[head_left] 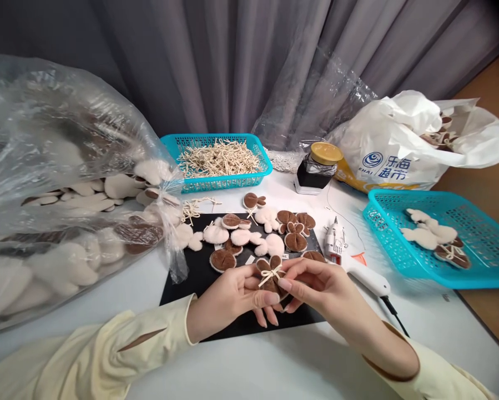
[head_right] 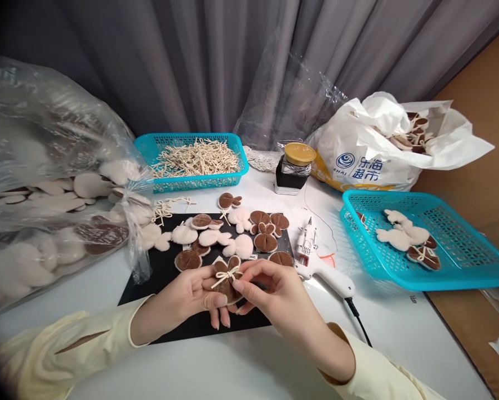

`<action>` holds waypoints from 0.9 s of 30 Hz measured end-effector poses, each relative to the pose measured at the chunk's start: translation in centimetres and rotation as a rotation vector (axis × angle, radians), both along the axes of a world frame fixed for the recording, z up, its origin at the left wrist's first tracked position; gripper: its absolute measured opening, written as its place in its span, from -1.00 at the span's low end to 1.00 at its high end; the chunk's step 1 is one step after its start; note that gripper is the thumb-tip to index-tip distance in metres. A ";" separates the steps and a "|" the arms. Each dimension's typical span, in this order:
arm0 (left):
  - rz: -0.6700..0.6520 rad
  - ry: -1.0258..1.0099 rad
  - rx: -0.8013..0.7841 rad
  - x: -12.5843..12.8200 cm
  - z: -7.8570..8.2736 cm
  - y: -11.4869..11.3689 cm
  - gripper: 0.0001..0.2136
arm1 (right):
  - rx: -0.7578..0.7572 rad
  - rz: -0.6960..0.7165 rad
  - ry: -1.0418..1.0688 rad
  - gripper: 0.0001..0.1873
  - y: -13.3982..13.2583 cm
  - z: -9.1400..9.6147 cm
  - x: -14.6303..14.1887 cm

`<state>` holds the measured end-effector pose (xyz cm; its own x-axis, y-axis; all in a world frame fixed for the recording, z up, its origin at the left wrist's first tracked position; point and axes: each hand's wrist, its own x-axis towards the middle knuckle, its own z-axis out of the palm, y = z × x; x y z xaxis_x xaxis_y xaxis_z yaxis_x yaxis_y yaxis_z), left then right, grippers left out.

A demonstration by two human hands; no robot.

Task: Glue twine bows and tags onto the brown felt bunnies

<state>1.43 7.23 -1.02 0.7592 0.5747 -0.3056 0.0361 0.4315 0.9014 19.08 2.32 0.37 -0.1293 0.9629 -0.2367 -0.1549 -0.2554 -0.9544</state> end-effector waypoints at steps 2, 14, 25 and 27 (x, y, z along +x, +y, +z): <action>0.009 0.002 -0.001 0.1 0.0 0.0 -0.65 | 0.009 0.031 -0.014 -0.80 0.1 0.0 0.0; 0.015 0.026 -0.006 0.0 0.3 0.0 -0.75 | 0.862 0.045 -0.837 -0.87 -0.8 0.7 1.1; 0.048 0.147 0.144 0.0 0.3 -1.2 -0.80 | 0.731 0.170 -0.789 -0.90 -1.2 0.2 -0.5; 0.043 0.212 0.232 -0.2 0.5 -1.5 -0.84 | 0.740 0.160 -0.809 -0.87 -1.3 0.3 -0.5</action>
<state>1.26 5.77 -0.54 0.6661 0.6777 -0.3115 0.2202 0.2203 0.9503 18.63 1.01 0.64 -0.3318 0.8875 0.3196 0.5673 0.4585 -0.6840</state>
